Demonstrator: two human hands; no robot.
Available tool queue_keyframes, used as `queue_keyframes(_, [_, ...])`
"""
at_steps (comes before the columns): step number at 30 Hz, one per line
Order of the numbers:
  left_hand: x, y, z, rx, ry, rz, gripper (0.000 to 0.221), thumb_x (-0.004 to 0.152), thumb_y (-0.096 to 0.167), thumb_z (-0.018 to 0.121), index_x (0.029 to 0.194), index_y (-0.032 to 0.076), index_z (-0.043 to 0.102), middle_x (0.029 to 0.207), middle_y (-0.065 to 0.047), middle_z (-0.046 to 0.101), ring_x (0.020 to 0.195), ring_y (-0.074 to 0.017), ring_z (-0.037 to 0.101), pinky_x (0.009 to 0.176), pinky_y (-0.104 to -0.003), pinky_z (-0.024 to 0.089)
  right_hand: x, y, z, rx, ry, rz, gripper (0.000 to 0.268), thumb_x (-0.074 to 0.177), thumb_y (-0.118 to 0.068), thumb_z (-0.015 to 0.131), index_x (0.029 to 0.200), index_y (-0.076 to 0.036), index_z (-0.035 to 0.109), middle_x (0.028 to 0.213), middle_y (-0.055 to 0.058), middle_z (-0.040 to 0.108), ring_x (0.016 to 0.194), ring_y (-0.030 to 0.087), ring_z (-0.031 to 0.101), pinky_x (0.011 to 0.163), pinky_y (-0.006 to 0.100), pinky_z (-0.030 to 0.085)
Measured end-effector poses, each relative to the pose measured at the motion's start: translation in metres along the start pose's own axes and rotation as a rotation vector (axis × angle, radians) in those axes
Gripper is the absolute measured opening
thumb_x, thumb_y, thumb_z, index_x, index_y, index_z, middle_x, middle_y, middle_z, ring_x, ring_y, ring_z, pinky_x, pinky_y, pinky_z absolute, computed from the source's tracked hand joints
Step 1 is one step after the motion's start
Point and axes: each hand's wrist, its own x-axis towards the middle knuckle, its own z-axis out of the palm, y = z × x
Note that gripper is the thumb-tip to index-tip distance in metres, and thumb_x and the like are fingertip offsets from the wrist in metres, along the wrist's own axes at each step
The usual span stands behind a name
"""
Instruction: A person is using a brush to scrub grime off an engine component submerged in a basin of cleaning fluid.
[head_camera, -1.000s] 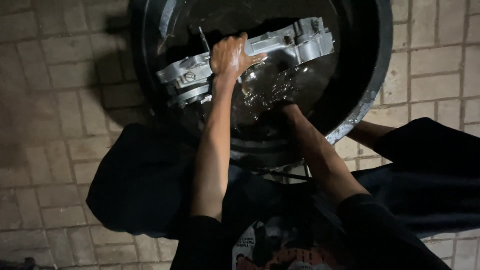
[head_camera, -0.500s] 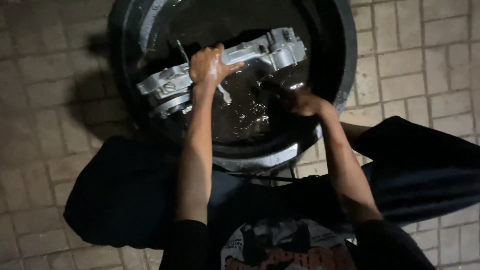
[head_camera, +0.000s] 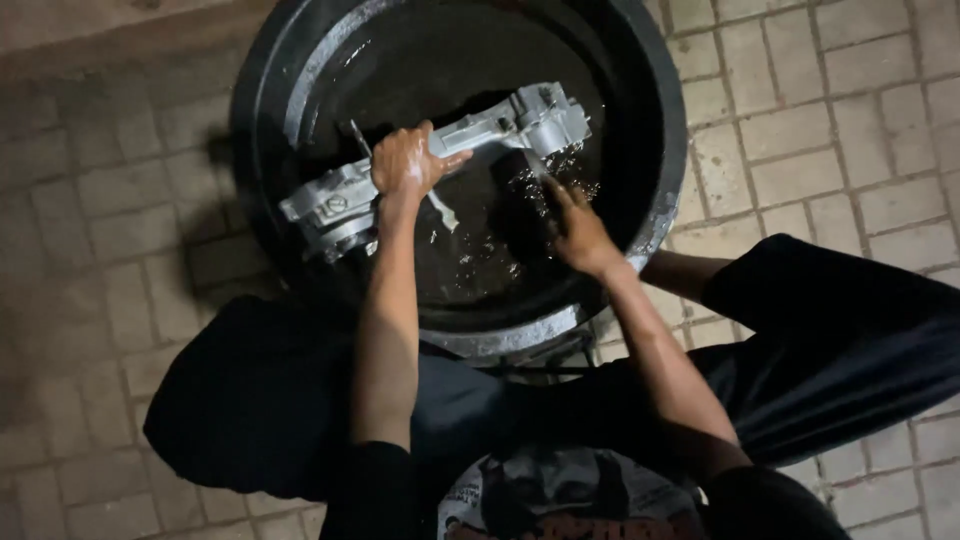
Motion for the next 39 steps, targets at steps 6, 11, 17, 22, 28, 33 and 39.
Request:
queue_keyframes(6, [0.007,-0.002,0.02,0.069,0.086,-0.015,0.08,0.079,0.089,0.058,0.105,0.014,0.071,0.09,-0.019,0.077,0.088,-0.0408,0.076,0.073,-0.055,0.059,0.012,-0.018,0.011,0.025,0.054,0.115,0.058,0.1,-0.034,0.052,0.156,-0.041,0.038,0.136,0.024,0.063,0.116,0.049,0.063,0.102,0.059,0.051])
queue_keyframes(11, [0.006,-0.005,0.02,0.057,0.088,0.009,0.081,0.078,0.089,0.057,0.105,0.013,0.071,0.087,-0.019,0.076,0.085,-0.0405,0.076,0.07,-0.054,0.059,0.015,-0.023,0.003,0.038,0.033,0.146,0.058,0.099,-0.028,0.051,0.153,-0.044,0.041,0.133,0.023,0.065,0.113,0.049,0.064,0.1,0.058,0.052])
queue_keyframes(17, [0.005,-0.007,0.028,0.084,0.175,0.044,0.081,0.079,0.089,0.057,0.101,0.012,0.072,0.081,-0.019,0.074,0.079,-0.0398,0.076,0.066,-0.052,0.059,0.017,-0.03,-0.008,0.114,0.032,0.139,0.051,0.101,-0.029,0.049,0.151,-0.039,0.047,0.136,0.023,0.062,0.121,0.048,0.06,0.104,0.059,0.048])
queue_keyframes(22, [0.006,-0.006,0.026,0.061,0.203,0.025,0.079,0.076,0.088,0.061,0.097,0.012,0.072,0.078,-0.02,0.074,0.077,-0.0414,0.075,0.066,-0.053,0.059,0.02,-0.024,0.004,0.08,0.019,0.136,0.052,0.105,-0.03,0.041,0.156,-0.04,0.038,0.13,0.032,0.063,0.115,0.054,0.061,0.103,0.063,0.048])
queue_keyframes(28, [0.004,-0.006,0.024,0.054,0.204,0.038,0.08,0.078,0.087,0.06,0.096,0.01,0.072,0.078,-0.022,0.074,0.078,-0.0435,0.075,0.065,-0.055,0.058,0.012,-0.022,0.013,0.257,0.098,0.068,0.052,0.106,-0.024,0.043,0.158,-0.033,0.038,0.151,0.02,0.051,0.132,0.051,0.051,0.116,0.061,0.038])
queue_keyframes(33, [0.004,-0.003,0.023,0.071,0.203,0.034,0.076,0.078,0.085,0.062,0.097,0.011,0.073,0.079,-0.02,0.074,0.077,-0.0421,0.075,0.065,-0.054,0.059,0.016,0.006,0.018,0.548,0.227,-0.148,0.043,0.108,-0.007,0.049,0.151,-0.008,0.05,0.149,0.028,0.05,0.141,0.048,0.04,0.12,0.059,0.031])
queue_keyframes(39, [0.005,-0.004,0.021,0.096,0.17,0.044,0.077,0.08,0.086,0.061,0.098,0.013,0.073,0.079,-0.021,0.074,0.076,-0.0411,0.075,0.064,-0.052,0.059,0.0,-0.014,-0.037,0.111,0.128,0.192,0.047,0.098,-0.028,0.067,0.144,-0.036,0.059,0.127,0.013,0.07,0.12,0.041,0.063,0.106,0.057,0.048])
